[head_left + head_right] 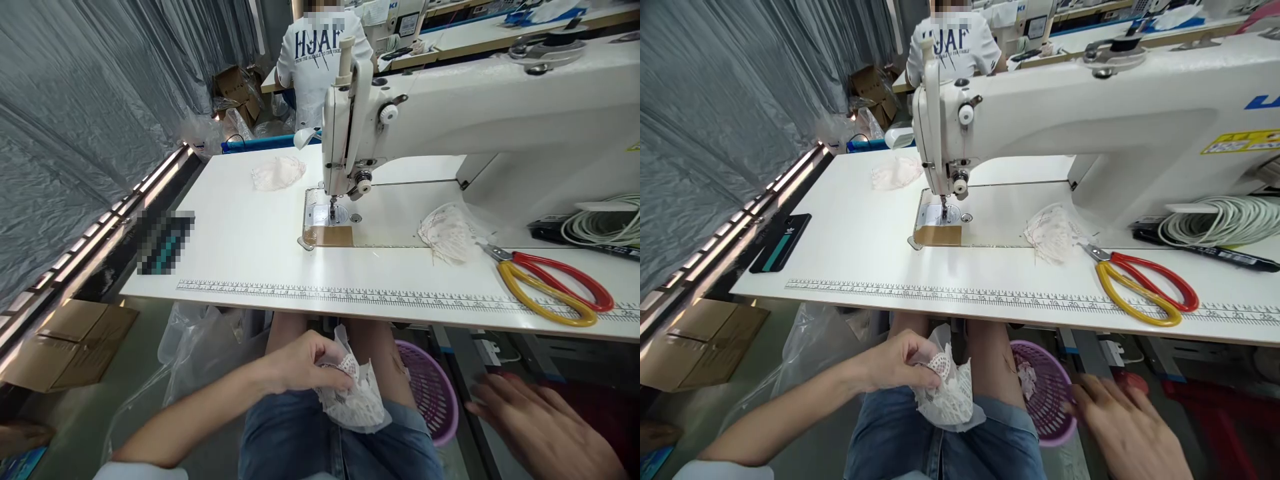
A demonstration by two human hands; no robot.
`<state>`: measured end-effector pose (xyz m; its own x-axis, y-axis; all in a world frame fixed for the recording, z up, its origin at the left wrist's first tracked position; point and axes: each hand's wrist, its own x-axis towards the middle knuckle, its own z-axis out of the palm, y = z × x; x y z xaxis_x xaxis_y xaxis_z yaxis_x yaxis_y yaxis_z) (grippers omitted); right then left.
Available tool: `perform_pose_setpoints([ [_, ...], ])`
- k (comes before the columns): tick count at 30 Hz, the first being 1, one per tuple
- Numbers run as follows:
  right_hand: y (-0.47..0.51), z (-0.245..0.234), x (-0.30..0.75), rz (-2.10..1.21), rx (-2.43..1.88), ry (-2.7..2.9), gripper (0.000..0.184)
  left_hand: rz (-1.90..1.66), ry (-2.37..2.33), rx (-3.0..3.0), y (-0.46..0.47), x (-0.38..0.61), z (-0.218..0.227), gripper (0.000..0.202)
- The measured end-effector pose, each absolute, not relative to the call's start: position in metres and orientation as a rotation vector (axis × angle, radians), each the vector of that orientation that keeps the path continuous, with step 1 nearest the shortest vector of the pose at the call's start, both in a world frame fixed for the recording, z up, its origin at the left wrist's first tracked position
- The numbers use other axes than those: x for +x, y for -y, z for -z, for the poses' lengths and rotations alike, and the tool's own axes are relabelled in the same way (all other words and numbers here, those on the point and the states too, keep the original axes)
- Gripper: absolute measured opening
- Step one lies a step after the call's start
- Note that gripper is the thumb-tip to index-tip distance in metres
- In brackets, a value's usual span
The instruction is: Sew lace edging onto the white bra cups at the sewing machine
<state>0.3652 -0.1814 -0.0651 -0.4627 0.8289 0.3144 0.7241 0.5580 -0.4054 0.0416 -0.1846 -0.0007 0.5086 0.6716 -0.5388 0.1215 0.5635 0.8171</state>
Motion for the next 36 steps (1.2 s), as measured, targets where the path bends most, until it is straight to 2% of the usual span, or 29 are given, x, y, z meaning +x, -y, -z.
perform_pose_setpoints([
  [2, 0.18, 0.044, 0.345, -0.445, -1.092, 2.403, 0.033, -0.292, -0.944, 1.067, 0.177, 0.043, -0.009, 0.026],
  [5, 0.166, 0.007, 0.292, -0.972, -0.771, 2.395, 0.09, -0.067, -0.813, 1.362, 0.165, 0.049, -0.04, 0.015],
  [7, 0.15, -0.009, 0.26, -1.324, -0.458, 2.333, 0.101, 0.104, -0.716, 1.594, 0.157, 0.051, -0.065, 0.008],
  [8, 0.141, -0.014, 0.247, -1.484, -0.371, 2.312, 0.096, 0.176, -0.692, 1.695, 0.152, 0.05, -0.077, 0.005],
  [9, 0.131, -0.017, 0.238, -1.63, -0.329, 2.309, 0.084, 0.238, -0.687, 1.783, 0.147, 0.049, -0.089, 0.004],
  [11, 0.11, -0.025, 0.228, -1.799, -0.361, 2.353, 0.05, 0.334, -0.744, 1.895, 0.132, 0.042, -0.111, 0.009],
  [13, 0.086, -0.043, 0.226, -1.648, -0.466, 2.467, 0.033, 0.388, -0.863, 2.011, 0.114, 0.034, -0.133, 0.014],
  [15, 0.063, -0.071, 0.23, -1.136, -0.544, 2.581, 0.03, 0.358, -1.053, 2.225, 0.096, 0.029, -0.156, 0.012],
  [18, 0.043, -0.114, 0.239, -0.235, -0.548, 2.547, 0.029, 0.128, -1.397, 2.734, 0.081, 0.029, -0.18, 0.011],
  [21, 0.037, -0.12, 0.24, 0.289, -0.454, 2.415, 0.027, -0.16, -1.425, 3.187, 0.074, 0.031, -0.161, 0.017],
  [23, 0.037, -0.098, 0.237, 0.381, -0.395, 2.404, 0.028, -0.355, -1.279, 3.374, 0.071, 0.03, -0.121, 0.018],
  [26, 0.04, -0.047, 0.23, 0.223, -0.332, 2.52, 0.031, -0.544, -1.181, 3.456, 0.072, 0.027, -0.05, 0.022],
  [28, 0.045, -0.022, 0.229, 0.109, -0.324, 2.58, 0.031, -0.654, -1.188, 3.406, 0.079, 0.026, -0.018, 0.021],
  [31, 0.052, -0.007, 0.23, 0.066, -0.322, 2.599, 0.028, -0.733, -1.237, 3.287, 0.09, 0.023, -0.006, 0.016],
  [36, 0.055, -0.002, 0.234, 0.045, -0.305, 2.594, 0.033, -0.705, -1.235, 3.2, 0.098, 0.018, -0.019, 0.014],
])
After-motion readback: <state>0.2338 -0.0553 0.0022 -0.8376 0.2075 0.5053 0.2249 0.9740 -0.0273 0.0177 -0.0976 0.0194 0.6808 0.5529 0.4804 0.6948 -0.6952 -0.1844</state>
